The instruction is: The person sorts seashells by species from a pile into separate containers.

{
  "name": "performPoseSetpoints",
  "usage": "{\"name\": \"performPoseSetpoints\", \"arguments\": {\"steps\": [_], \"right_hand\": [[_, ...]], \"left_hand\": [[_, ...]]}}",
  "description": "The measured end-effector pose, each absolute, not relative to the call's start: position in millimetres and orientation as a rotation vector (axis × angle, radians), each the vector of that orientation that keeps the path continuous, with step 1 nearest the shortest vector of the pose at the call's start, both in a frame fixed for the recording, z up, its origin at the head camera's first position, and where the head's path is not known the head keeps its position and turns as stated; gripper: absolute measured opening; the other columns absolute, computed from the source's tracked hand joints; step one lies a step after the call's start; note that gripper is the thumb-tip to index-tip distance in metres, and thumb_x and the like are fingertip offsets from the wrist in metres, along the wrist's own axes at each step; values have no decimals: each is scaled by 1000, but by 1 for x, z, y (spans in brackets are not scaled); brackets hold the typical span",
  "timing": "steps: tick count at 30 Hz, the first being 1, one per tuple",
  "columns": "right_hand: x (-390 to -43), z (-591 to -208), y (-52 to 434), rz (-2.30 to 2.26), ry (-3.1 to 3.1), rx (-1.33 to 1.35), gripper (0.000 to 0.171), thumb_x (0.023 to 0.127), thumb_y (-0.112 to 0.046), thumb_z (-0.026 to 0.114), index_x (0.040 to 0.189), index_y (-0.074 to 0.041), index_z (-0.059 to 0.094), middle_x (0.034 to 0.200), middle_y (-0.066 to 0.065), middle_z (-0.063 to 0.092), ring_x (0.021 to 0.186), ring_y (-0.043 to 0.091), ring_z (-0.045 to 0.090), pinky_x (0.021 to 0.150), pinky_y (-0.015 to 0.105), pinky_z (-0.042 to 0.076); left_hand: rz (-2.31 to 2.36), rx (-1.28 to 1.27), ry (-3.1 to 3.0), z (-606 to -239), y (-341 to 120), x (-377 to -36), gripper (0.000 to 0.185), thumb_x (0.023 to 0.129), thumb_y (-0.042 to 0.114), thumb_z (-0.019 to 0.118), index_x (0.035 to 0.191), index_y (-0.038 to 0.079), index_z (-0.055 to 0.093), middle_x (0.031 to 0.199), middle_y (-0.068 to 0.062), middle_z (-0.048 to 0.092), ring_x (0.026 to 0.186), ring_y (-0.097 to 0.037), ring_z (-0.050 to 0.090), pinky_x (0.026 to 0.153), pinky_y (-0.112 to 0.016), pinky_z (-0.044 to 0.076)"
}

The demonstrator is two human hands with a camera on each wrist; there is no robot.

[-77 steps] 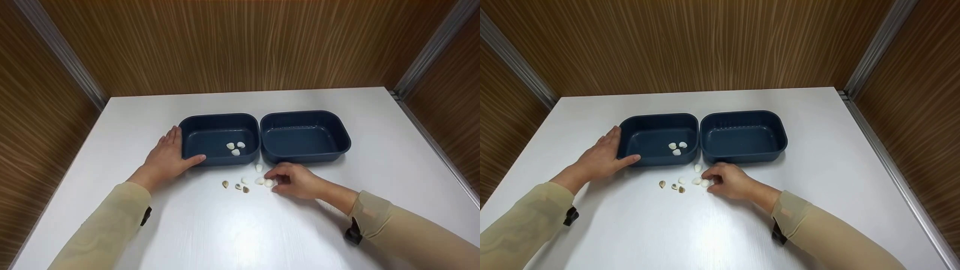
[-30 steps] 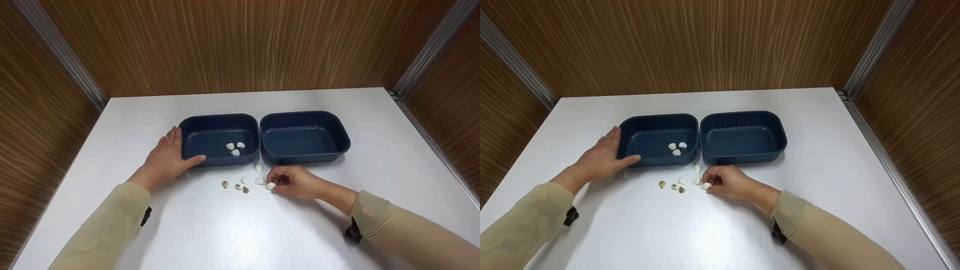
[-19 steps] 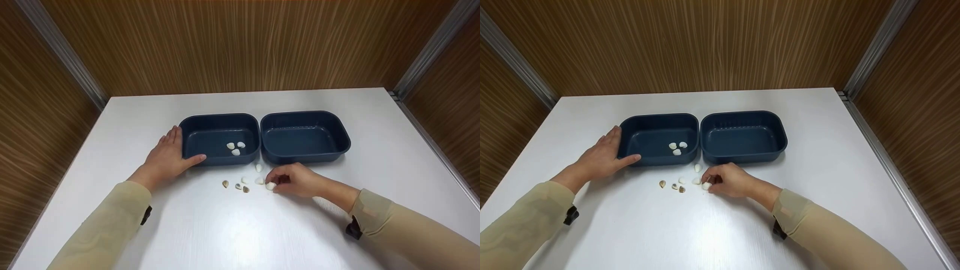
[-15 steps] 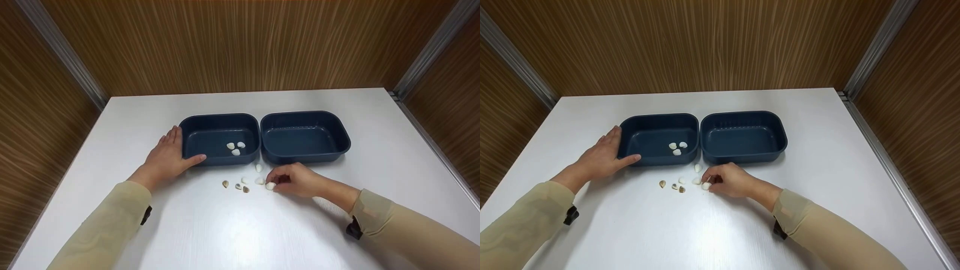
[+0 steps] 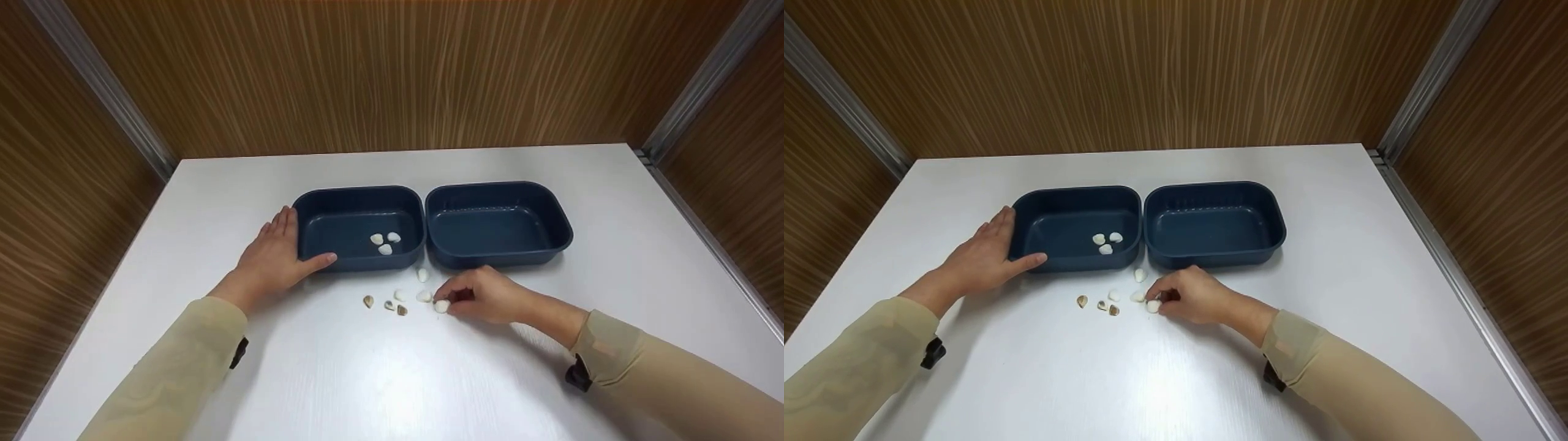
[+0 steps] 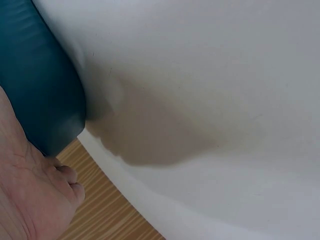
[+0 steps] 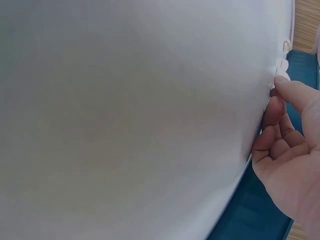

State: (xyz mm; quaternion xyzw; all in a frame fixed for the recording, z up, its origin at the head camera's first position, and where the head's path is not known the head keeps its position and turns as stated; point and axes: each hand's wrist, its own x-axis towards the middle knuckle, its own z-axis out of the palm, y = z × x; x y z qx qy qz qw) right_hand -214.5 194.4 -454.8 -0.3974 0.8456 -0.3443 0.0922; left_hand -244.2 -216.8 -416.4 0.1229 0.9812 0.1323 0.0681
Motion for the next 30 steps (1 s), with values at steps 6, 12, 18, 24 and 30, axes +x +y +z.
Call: {"name": "performPoseSetpoints", "arguments": {"steps": [6,12,18,24,30], "right_hand": [[-214,-454,193,-987,2538,-1194,21,89,1,81,107,-10,83,87,-7,73,77,5,62,71,27,56],[-213,-450,194,-1025,2502,-1171,18,89,-2,83,105,-11,81,86,-7,72,78,7,63,72,27,58],[-211,-430,186,-1065,2507,-1207,18,91,-7,83,109,-11,81,92,-5,76,83,10,69,75,35,61],[-218,-395,166,-1144,2525,-1294,21,92,-10,83,114,-10,80,103,-1,78,91,17,72,77,36,59],[-236,-369,142,-1189,2529,-1355,20,92,-8,84,112,-8,80,101,1,76,90,18,69,77,30,59]], "left_hand": [[398,369,2961,-416,-217,-244,135,90,93,39,164,-12,-2,173,-31,0,162,-43,3,130,-55,5],[416,363,2961,-418,-217,-245,136,89,94,39,164,-11,-2,173,-31,0,162,-43,4,130,-55,5],[418,364,2964,-419,-218,-245,136,89,94,39,164,-11,-2,173,-30,-1,162,-42,3,130,-55,5],[399,363,2960,-420,-219,-246,136,89,94,38,164,-11,-3,173,-30,-1,162,-42,3,130,-55,5],[391,361,2954,-419,-218,-246,135,89,94,37,164,-11,-3,174,-30,-2,162,-41,2,130,-54,5]]}}
